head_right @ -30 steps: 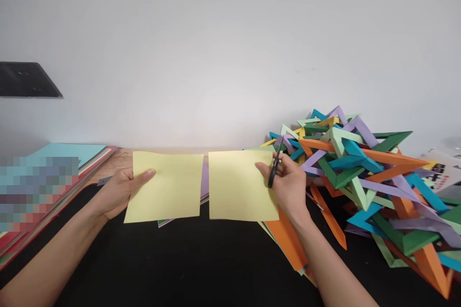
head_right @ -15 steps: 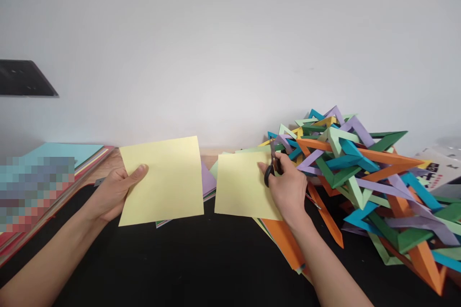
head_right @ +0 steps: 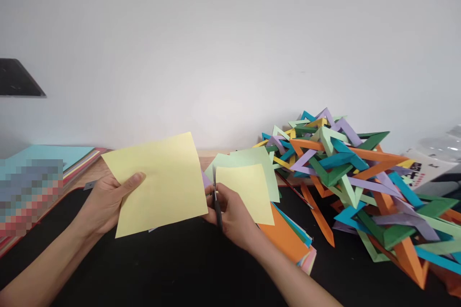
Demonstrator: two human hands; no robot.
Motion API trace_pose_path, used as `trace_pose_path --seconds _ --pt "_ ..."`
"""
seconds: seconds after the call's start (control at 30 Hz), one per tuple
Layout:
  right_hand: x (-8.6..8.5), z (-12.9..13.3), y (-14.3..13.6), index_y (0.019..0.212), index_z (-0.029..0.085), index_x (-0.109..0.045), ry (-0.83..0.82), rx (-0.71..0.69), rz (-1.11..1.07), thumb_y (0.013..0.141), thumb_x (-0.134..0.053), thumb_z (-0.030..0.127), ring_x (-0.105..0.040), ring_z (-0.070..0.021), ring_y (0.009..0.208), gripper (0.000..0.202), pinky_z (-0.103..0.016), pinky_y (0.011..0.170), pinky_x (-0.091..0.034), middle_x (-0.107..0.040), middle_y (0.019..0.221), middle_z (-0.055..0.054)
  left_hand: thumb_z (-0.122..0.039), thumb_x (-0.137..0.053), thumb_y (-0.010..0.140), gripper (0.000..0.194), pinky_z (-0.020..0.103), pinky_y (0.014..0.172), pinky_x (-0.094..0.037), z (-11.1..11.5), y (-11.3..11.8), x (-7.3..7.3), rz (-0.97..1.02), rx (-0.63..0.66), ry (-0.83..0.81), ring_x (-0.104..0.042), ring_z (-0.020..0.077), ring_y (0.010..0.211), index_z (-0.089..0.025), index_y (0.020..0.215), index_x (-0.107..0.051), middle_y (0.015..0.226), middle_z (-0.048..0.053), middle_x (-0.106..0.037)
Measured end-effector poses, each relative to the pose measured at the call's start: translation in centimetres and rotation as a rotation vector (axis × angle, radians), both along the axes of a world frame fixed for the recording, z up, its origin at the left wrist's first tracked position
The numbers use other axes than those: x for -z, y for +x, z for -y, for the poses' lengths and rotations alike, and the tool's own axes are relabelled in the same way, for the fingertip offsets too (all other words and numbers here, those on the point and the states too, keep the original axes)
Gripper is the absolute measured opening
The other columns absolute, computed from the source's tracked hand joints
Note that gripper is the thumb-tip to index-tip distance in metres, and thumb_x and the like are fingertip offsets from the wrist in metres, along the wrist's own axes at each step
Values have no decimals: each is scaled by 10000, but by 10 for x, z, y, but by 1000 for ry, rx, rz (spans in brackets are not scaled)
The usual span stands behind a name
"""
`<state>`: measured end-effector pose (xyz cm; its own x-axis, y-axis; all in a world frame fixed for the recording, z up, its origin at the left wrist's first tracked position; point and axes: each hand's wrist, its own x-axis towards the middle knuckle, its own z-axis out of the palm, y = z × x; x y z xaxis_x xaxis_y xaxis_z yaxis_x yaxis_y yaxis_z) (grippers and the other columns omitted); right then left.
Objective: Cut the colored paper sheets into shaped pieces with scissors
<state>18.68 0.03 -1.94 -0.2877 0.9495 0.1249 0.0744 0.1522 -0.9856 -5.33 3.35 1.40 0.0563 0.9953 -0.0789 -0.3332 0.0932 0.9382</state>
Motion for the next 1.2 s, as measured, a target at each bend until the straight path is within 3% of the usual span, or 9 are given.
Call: trace_pose_path --seconds 0.13,0.33,0.6,1.03,1.2 --pt "-3 5 -8 902 195 -542 21 -65 -73 685 -731 269 -579 -201 856 297 -295 754 -454 -631 887 -20 -267 -812 643 253 311 584 -620 3 4 2 3 51 -13 -730 255 677 -170 868 -750 827 62 -774" --pt "-6 10 -13 895 186 -569 -26 -56 -106 674 -676 177 -580 -188 795 245 -253 631 -433 -640 882 -14 -277 -821 626 252 312 572 -616 5 5 3 -28 61 -27 -725 245 623 -174 846 -755 765 51 -773" --pt "-9 10 -17 895 182 -615 -29 -25 -116 650 -679 107 -593 -204 838 264 -280 709 -450 -675 903 -25 -315 -821 615 278 337 556 -615 5 7 3 -79 67 -20 -722 259 616 -165 839 -755 748 59 -771" --pt "-15 11 -20 748 169 -642 -108 64 -101 571 -683 153 -549 -154 676 183 -254 607 -442 -648 728 8 -325 -811 623 258 340 549 -611 6 6 5 -79 101 -19 -720 264 610 -164 816 -753 728 63 -766" --pt "0 9 -20 662 187 -558 -160 47 -128 634 -519 223 -414 -88 406 59 -214 404 -374 -470 484 66 -328 -807 625 280 359 568 -613 6 7 4 -90 108 -30 -723 277 629 -163 843 -748 756 76 -768"
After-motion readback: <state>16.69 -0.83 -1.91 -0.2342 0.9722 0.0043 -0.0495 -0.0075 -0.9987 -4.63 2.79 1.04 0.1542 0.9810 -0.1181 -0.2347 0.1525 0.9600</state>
